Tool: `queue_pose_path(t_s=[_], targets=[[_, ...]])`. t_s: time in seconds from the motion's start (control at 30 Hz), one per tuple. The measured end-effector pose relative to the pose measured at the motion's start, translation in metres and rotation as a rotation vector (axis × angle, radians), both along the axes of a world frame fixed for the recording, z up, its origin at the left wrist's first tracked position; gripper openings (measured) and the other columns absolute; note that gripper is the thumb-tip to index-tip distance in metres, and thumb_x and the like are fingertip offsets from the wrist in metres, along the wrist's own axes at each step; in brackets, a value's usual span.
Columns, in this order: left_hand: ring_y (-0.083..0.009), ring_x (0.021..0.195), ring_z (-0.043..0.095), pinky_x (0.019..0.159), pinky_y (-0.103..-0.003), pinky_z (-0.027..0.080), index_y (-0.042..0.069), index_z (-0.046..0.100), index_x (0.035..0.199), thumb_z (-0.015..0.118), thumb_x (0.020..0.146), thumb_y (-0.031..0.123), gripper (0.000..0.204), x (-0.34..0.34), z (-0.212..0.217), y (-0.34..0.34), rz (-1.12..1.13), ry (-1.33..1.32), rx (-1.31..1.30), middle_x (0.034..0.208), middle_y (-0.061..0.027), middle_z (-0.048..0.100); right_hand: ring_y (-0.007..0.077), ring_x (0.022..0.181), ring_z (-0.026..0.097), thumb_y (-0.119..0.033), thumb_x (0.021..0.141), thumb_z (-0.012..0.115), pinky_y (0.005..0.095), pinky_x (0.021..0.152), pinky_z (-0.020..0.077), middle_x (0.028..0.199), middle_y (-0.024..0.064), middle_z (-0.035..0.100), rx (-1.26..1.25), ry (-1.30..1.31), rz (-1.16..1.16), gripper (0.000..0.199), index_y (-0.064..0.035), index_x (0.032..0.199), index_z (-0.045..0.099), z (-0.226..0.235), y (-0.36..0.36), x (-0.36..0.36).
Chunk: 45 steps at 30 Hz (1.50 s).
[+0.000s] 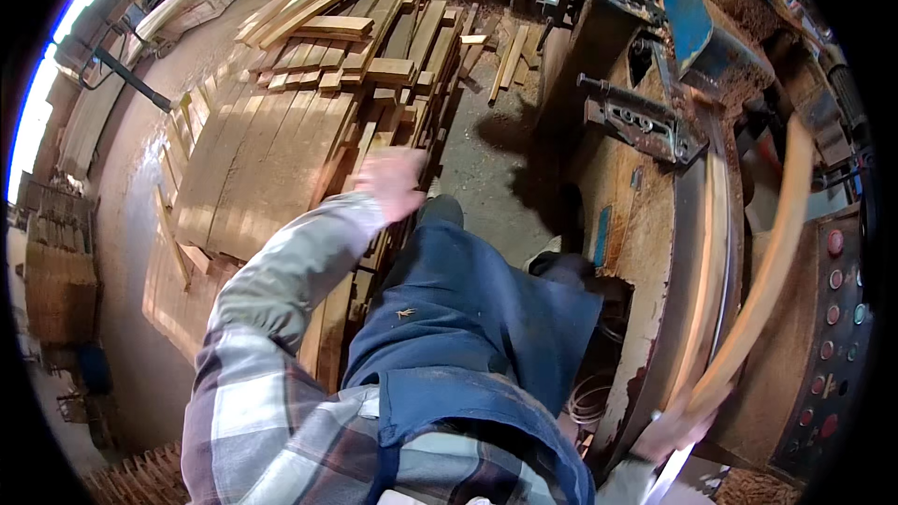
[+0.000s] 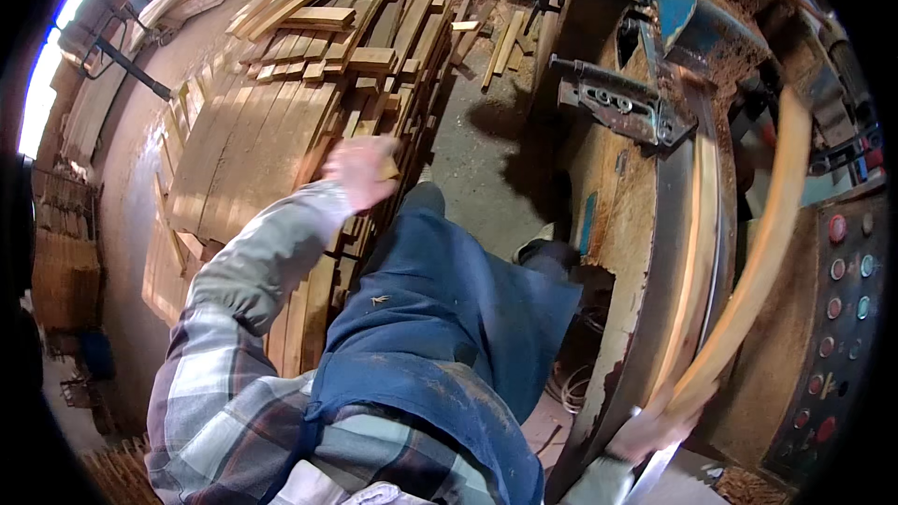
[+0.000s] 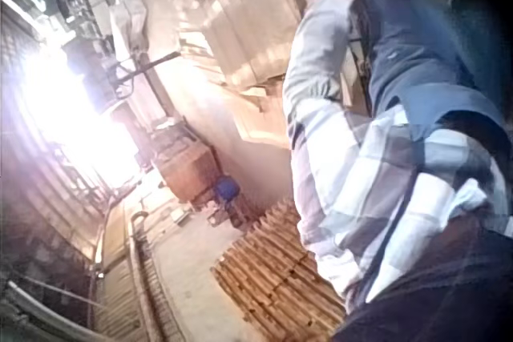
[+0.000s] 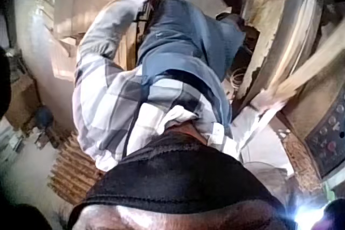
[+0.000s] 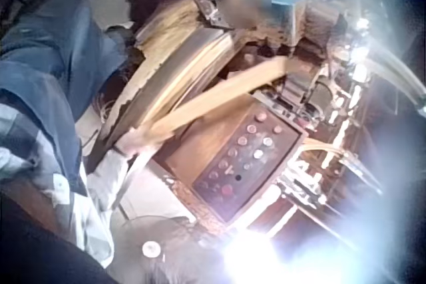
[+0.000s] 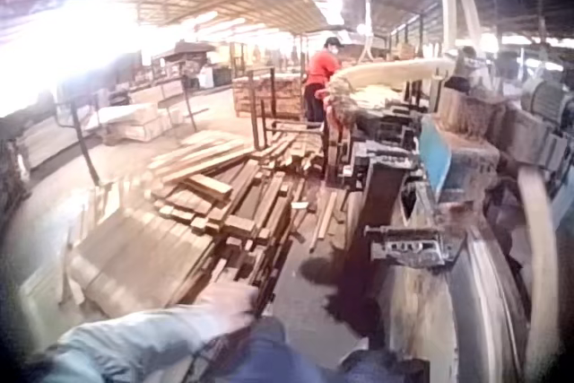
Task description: The person repeatedly picks up wooden planks from a pile and feeds them into a planer machine. After the planks are processed, they are placed onto a growing stack of finished wood. The person continues this cycle of picking, feeding, and stacking throughout the clip.
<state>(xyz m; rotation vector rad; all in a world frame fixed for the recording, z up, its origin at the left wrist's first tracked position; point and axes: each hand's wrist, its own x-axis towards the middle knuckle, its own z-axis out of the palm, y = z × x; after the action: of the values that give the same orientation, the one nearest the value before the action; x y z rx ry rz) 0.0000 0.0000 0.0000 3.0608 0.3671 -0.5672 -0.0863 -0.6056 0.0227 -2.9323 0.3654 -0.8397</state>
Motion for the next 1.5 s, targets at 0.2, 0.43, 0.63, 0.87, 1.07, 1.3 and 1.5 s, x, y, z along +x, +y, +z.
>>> queue_pose_path(t_s=[0.2, 0.43, 0.63, 0.87, 1.07, 1.3, 1.5], targets=[[-0.0332, 0.146, 0.042, 0.117, -0.047, 0.038, 0.007, 0.031, 0.159, 0.074, 0.085, 0.047, 0.094, -0.050, -0.030, 0.086, 0.273, 0.034, 0.294, 0.159, -0.0161, 0.042, 0.0426, 0.144, 0.044, -0.038, 0.102, 0.059, 0.0512, 0.118, 0.0382, 0.159, 0.0225, 0.044, 0.255, -0.179, 0.138, 0.072, -0.0134, 0.163, 0.030, -0.006, 0.018, 0.160], [-0.0327, 0.142, 0.045, 0.112, -0.047, 0.043, 0.010, 0.028, 0.160, 0.078, 0.082, 0.045, 0.100, -0.029, -0.076, 0.098, 0.408, -0.018, 0.422, 0.158, -0.0136, 0.043, 0.0415, 0.134, 0.053, -0.036, 0.101, 0.063, 0.0484, 0.112, 0.0421, 0.145, 0.0236, 0.057, 0.253, -0.082, 0.117, 0.063, -0.0145, 0.157, 0.043, -0.004, 0.037, 0.163], [-0.0271, 0.132, 0.053, 0.099, -0.043, 0.052, 0.014, 0.030, 0.161, 0.078, 0.082, 0.040, 0.096, -0.009, -0.102, 0.098, 0.480, 0.028, 0.586, 0.149, -0.0091, 0.046, 0.0410, 0.128, 0.058, -0.019, 0.098, 0.065, 0.0472, 0.107, 0.0451, 0.142, 0.0253, 0.058, 0.161, 0.238, -0.078, 0.067, -0.0114, 0.159, 0.040, 0.008, 0.026, -0.069], [-0.0340, 0.128, 0.060, 0.101, -0.048, 0.054, 0.009, 0.038, 0.150, 0.081, 0.081, 0.030, 0.084, -0.032, -0.081, 0.098, 0.458, -0.028, 0.386, 0.141, -0.0158, 0.056, 0.0375, 0.130, 0.056, -0.011, 0.102, 0.056, 0.0482, 0.113, 0.0407, 0.144, 0.0189, 0.059, -0.278, 0.121, 0.175, 0.044, -0.0039, 0.145, 0.058, -0.002, -0.016, -0.122], [-0.0360, 0.131, 0.057, 0.107, -0.046, 0.050, 0.011, 0.034, 0.154, 0.080, 0.078, 0.024, 0.090, -0.109, 0.001, 0.099, 0.184, -0.024, 0.230, 0.149, -0.0163, 0.051, 0.0377, 0.139, 0.048, -0.011, 0.101, 0.055, 0.0462, 0.117, 0.0357, 0.153, 0.0151, 0.052, -0.120, 0.109, 0.297, 0.048, -0.0071, 0.148, 0.055, -0.011, -0.025, 0.028], [-0.0324, 0.124, 0.062, 0.102, -0.045, 0.051, 0.009, 0.045, 0.149, 0.070, 0.077, 0.013, 0.076, -0.071, 0.073, 0.052, -0.641, -0.324, 0.283, 0.145, -0.0142, 0.056, 0.0289, 0.144, 0.046, -0.021, 0.102, 0.060, 0.0385, 0.119, 0.0366, 0.156, 0.0119, 0.050, -0.123, 0.217, 0.277, 0.049, -0.0079, 0.149, 0.054, -0.016, 0.004, 0.192], [-0.0271, 0.124, 0.060, 0.108, -0.042, 0.047, 0.012, 0.050, 0.143, 0.063, 0.086, 0.021, 0.058, 0.036, 0.094, -0.101, -1.239, -0.546, 0.175, 0.143, -0.0114, 0.056, 0.0372, 0.130, 0.057, -0.027, 0.070, 0.091, 0.0436, 0.111, 0.0469, 0.146, 0.0170, 0.055, -0.136, 0.209, 0.986, 0.097, -0.0115, 0.154, 0.046, 0.081, 0.148, 0.075]])
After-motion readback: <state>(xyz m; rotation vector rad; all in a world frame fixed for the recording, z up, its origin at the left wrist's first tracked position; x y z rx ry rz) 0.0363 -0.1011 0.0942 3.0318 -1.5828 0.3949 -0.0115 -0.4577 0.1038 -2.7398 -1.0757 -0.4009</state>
